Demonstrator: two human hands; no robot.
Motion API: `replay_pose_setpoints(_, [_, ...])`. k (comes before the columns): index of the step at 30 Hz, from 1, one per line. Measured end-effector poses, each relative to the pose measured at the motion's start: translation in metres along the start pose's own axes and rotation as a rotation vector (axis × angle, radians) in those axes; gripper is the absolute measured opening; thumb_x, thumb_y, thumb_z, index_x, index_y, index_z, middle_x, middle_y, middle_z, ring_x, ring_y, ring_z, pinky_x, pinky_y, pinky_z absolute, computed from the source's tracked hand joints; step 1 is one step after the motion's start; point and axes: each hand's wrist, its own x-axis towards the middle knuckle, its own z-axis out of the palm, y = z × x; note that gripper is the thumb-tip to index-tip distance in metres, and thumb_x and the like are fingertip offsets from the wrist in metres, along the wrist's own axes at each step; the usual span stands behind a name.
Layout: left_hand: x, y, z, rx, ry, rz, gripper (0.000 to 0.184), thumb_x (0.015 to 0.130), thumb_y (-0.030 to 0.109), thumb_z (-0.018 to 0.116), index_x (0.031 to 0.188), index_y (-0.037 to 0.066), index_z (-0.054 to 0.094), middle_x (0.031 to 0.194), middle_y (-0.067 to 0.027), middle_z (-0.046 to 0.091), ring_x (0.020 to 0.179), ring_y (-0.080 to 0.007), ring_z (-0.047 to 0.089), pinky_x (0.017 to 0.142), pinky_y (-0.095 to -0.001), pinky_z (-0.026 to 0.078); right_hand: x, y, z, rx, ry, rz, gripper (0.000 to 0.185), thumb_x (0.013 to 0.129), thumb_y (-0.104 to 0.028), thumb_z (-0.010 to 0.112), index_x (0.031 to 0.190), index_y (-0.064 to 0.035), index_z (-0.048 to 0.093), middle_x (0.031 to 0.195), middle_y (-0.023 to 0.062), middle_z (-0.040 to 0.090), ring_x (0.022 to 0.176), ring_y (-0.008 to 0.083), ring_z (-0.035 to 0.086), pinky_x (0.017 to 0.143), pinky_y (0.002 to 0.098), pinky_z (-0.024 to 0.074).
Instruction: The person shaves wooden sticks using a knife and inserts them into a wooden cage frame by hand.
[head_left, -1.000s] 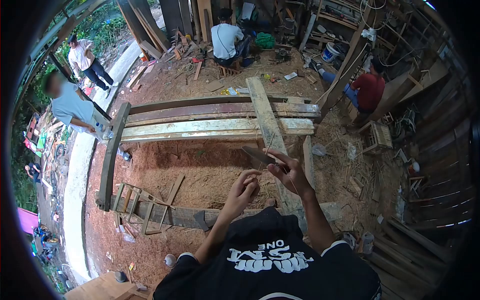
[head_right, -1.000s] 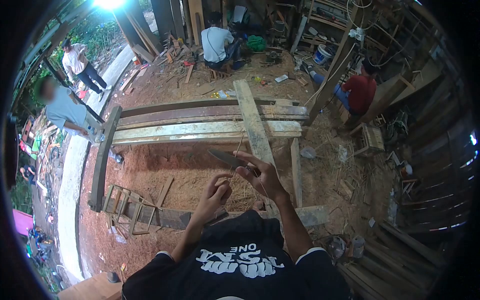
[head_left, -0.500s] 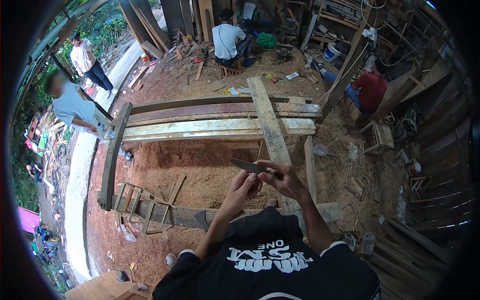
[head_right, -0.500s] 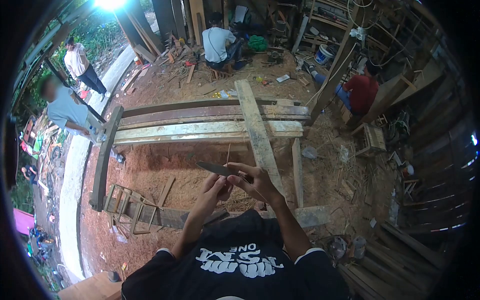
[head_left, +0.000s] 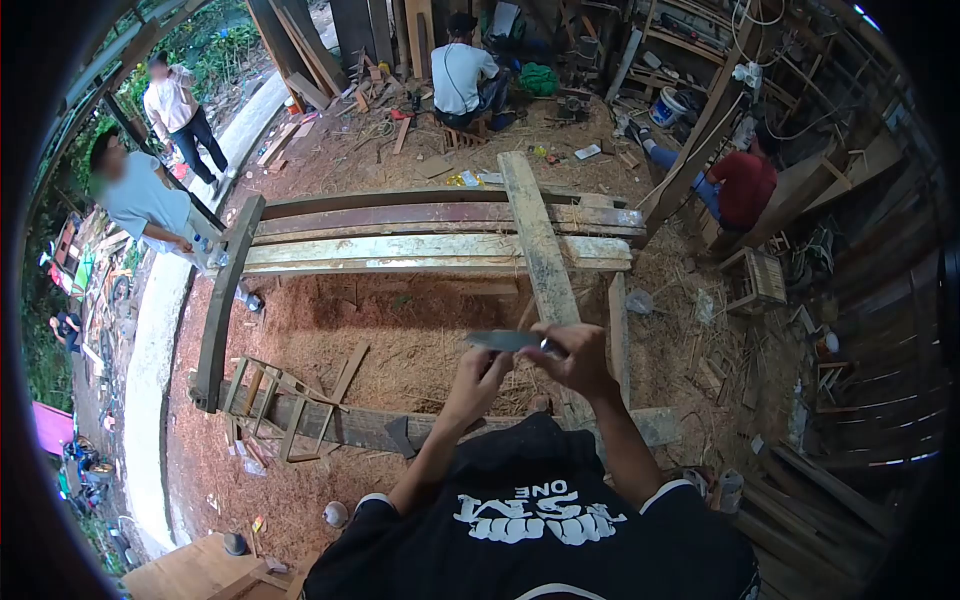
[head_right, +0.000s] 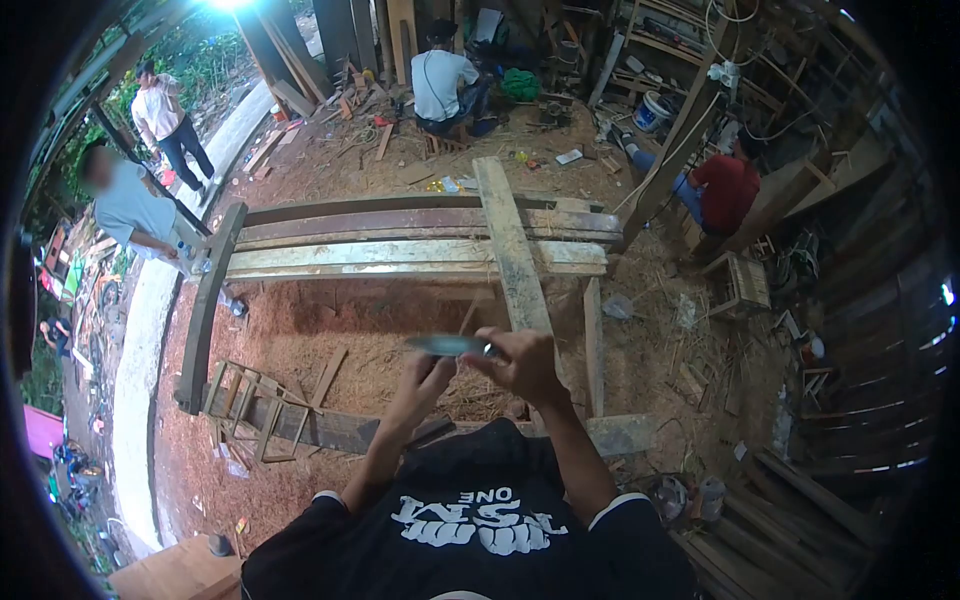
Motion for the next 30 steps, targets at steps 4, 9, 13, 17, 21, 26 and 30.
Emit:
replay_pose_setpoints(4, [-0.021, 0.006, -0.01, -0.106, -0.004, -0.084, 0.02, 0.106, 0.014, 0.052, 0.116, -0.001, 0.061, 0.083, 0.0032, 0.052, 0.075, -0.0048, 0.045, 0.067, -0.0225, 0.041, -0.004, 0.059, -0.036, -0.235, 0.077, 0.416, 0.051, 0.095, -0.06, 0.06, 0.104, -0.0118, 0.077, 0.063, 0.005, 0.07, 0.057, 0.0164, 0.071, 0.051, 0.0331, 0.0521])
replay_pose_setpoints(9, [-0.005, -0.004, -0.007, -0.282, 0.034, -0.073, 0.022, 0.107, 0.015, 0.051, 0.121, 0.001, 0.06, 0.081, 0.0042, 0.051, 0.069, -0.0032, 0.043, 0.059, -0.0204, 0.037, -0.006, 0.028, -0.037, 0.02, 0.043, 0.432, 0.055, 0.093, -0.063, 0.062, 0.091, -0.0085, 0.074, 0.061, 0.0035, 0.068, 0.055, 0.0172, 0.069, 0.049, 0.0324, 0.05])
replay_pose_setpoints(13, [0.002, 0.006, 0.004, -0.241, 0.068, -0.076, 0.02, 0.107, 0.015, 0.051, 0.119, 0.002, 0.059, 0.082, 0.0033, 0.053, 0.067, -0.0028, 0.044, 0.057, -0.02, 0.037, -0.007, -0.006, -0.009, 0.13, -0.061, 0.403, 0.053, 0.091, -0.06, 0.066, 0.089, -0.0074, 0.072, 0.06, 0.0068, 0.063, 0.055, 0.0222, 0.067, 0.052, 0.0347, 0.0495])
replay_pose_setpoints(17, [-0.001, -0.019, 0.006, -0.206, 0.015, -0.05, 0.016, 0.107, 0.012, 0.048, 0.114, 0.001, 0.058, 0.084, 0.0012, 0.055, 0.068, -0.0042, 0.046, 0.058, -0.022, 0.039, 0.0, -0.031, 0.0, 0.221, -0.136, 0.346, 0.057, 0.091, -0.06, 0.067, 0.086, -0.0031, 0.07, 0.056, 0.007, 0.054, 0.05, 0.0194, 0.057, 0.051, 0.0346, 0.0431])
replay_pose_setpoints(21, [-0.012, -0.012, 0.008, -0.205, 0.078, -0.07, 0.015, 0.106, 0.009, 0.047, 0.113, 0.0, 0.057, 0.085, -0.0005, 0.056, 0.067, -0.0053, 0.045, 0.058, -0.0232, 0.04, -0.005, -0.035, 0.007, 0.293, -0.104, 0.258, 0.048, 0.092, -0.05, 0.071, 0.082, -0.0032, 0.072, 0.058, 0.008, 0.056, 0.05, 0.0189, 0.057, 0.05, 0.0343, 0.0426])
replay_pose_setpoints(26, [-0.033, -0.009, 0.005, -0.14, 0.128, -0.121, 0.014, 0.106, 0.008, 0.048, 0.108, 0.0, 0.06, 0.086, -0.0004, 0.057, 0.07, -0.0049, 0.049, 0.06, -0.0225, 0.042, -0.014, -0.045, 0.01, 0.301, -0.174, 0.283, 0.048, 0.091, -0.048, 0.073, 0.08, -0.0018, 0.072, 0.062, 0.0087, 0.06, 0.051, 0.0177, 0.058, 0.05, 0.0329, 0.0429])
replay_pose_setpoints(30, [-0.045, -0.008, 0.0, -0.067, 0.113, -0.103, 0.014, 0.103, 0.004, 0.051, 0.104, -0.002, 0.064, 0.083, -0.0013, 0.059, 0.072, -0.0071, 0.053, 0.062, -0.0247, 0.044, -0.019, -0.054, 0.015, 0.314, -0.167, 0.258, 0.045, 0.09, -0.049, 0.073, 0.078, -0.0052, 0.071, 0.056, 0.0079, 0.058, 0.048, 0.0236, 0.059, 0.049, 0.0342, 0.0456])
